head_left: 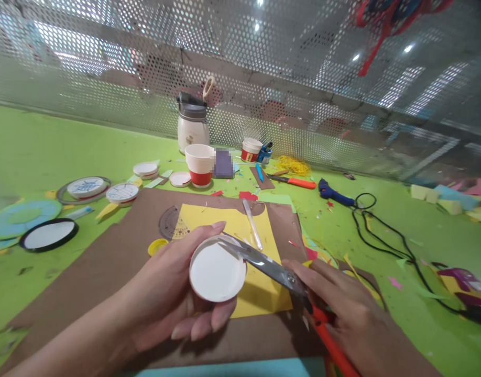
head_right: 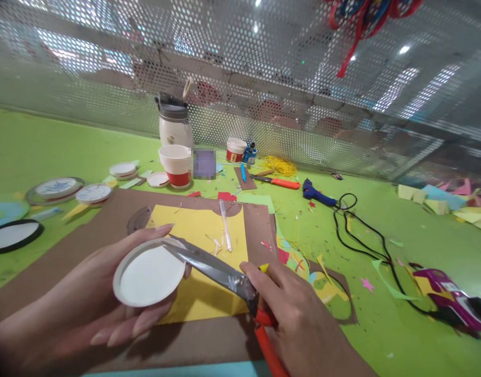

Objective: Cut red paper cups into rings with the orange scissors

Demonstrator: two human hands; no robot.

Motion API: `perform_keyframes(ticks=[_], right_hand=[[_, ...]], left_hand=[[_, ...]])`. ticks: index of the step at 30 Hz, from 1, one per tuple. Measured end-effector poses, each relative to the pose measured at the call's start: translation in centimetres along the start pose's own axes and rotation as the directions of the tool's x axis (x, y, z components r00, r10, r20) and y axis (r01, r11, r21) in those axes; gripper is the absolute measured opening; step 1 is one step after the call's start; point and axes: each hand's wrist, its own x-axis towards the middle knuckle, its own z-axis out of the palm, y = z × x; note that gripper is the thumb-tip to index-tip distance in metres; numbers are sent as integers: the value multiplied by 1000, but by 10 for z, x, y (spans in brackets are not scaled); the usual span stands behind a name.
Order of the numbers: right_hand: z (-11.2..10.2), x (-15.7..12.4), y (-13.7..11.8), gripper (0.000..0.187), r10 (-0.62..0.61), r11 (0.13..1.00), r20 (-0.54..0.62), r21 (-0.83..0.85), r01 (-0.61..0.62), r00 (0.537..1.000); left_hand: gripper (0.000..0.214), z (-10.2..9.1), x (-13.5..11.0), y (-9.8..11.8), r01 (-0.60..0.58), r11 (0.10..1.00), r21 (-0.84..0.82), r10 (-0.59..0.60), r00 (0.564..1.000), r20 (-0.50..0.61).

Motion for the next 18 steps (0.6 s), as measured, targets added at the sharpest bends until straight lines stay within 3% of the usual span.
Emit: perform_keyframes(ticks=[9,15,18], right_hand=[[-3,0,-1,57,10,1000,23,20,-10,1000],[-5,1,-3,60,12,1000,8,29,-13,1000],[-4,2,-1,56,-5,1000,-18,27,6,1000]], left_hand=[[84,-1,0,-1,19,1000,1,-19,1000,-22],[84,-3,-1,2,47,999,3,-47,997,62],[83,-1,-1,1,23,1000,8,-23,999,27]])
